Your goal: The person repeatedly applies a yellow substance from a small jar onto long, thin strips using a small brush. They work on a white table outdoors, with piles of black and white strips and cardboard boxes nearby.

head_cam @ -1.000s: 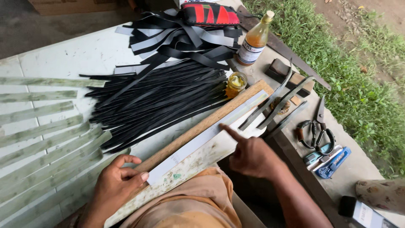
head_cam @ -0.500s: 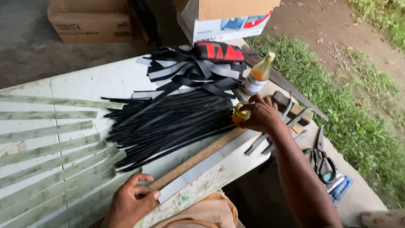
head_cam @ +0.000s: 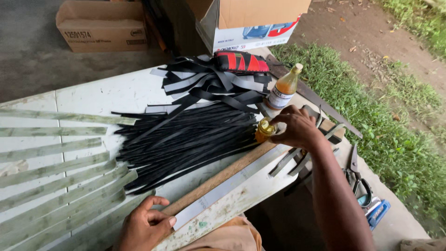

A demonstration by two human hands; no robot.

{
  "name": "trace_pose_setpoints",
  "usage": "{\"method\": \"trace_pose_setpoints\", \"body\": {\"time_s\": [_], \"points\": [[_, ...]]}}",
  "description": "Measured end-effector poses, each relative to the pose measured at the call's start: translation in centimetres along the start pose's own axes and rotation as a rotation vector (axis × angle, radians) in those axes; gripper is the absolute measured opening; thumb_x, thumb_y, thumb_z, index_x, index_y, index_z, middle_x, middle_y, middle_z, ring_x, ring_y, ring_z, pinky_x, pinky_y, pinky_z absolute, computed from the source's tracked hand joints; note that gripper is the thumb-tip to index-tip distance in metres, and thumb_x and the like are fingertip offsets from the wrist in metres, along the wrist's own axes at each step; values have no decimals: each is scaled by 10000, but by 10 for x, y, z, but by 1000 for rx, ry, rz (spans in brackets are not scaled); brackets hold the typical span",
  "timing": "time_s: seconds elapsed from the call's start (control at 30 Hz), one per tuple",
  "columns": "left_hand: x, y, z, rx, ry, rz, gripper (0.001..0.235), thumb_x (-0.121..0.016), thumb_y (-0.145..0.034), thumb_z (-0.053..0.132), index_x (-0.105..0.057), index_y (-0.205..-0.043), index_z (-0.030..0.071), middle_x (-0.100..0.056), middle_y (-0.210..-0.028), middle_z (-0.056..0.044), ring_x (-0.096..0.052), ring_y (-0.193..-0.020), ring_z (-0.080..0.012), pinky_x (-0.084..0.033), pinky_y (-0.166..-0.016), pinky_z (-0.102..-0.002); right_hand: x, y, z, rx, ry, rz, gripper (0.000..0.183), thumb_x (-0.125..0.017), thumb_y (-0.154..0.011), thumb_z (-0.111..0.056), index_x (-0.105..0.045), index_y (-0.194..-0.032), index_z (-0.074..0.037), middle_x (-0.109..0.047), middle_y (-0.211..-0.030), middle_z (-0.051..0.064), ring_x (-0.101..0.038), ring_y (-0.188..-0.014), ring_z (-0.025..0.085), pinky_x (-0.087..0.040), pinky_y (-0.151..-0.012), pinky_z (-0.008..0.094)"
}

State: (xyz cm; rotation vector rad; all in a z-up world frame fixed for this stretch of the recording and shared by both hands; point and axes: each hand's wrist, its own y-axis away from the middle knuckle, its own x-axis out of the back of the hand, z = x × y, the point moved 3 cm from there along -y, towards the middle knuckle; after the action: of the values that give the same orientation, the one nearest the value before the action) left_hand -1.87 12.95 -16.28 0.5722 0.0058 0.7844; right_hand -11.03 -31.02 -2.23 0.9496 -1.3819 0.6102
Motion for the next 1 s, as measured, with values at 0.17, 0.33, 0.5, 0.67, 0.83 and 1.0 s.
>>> {"method": "trace_pose_setpoints", "body": {"time_s": [0.17, 0.33, 0.5, 0.67, 0.83, 1.0], "points": [[4, 33, 42, -20, -190, 73, 447, -848, -815, 193, -618, -1184, 93, -842, -765, -113, -774, -702, -166, -585, -650, -327, 19, 77, 13, 515, -539, 120, 562, -855, -732, -196, -711, -1276, -198, -699, -1276, 42, -596, -1196, 237, -504, -990, 421], [6, 50, 69, -82, -212, 111, 492, -828, -805, 203, -604, -1231, 100, -834, -778, -109, -788, -700, -157, -582, -608, -330, -42, 147, -36, 354, -1282, -615, 1190, -710, -658, 12, -104, -1654, -223, -735, -1014, 188, -665, -713, 179, -580, -652, 310], [5, 51, 72, -224, -286, 118, 447, -813, -774, 175, -586, -1151, 96, -821, -737, -106, -775, -624, -163, -567, -562, -336, -78, 165, -75, 267, -1347, -650, 1152, -678, -705, -4, -74, -1660, -230, -761, -907, 160, -623, -654, 142, -551, -581, 273], [7, 47, 68, -237, -277, 106, 434, -807, -776, 166, -574, -1137, 102, -810, -733, -111, -765, -623, -164, -561, -563, -336, -77, 174, -113, 173, -945, -589, 1167, -698, -722, -49, -95, -1696, -269, -793, -780, 100, -617, -532, 123, -554, -538, 285], [8, 45, 67, -285, -276, 93, 407, -806, -789, 181, -581, -1117, 94, -797, -740, -103, -764, -633, -165, -561, -571, -338, -88, 199, -166, 319, -501, -487, 1130, -665, -732, -66, -94, -1693, -228, -796, -729, 65, -721, -536, 183, -590, -602, 284], [8, 43, 67, -347, -297, 93, 400, -806, -792, 195, -578, -1100, 82, -786, -738, -112, -767, -662, -193, -572, -615, -350, -85, 202, -189, 517, -403, -355, 820, -723, -752, -147, -417, -1512, -164, -769, -732, 87, -737, -581, 254, -594, -633, 363]]}}
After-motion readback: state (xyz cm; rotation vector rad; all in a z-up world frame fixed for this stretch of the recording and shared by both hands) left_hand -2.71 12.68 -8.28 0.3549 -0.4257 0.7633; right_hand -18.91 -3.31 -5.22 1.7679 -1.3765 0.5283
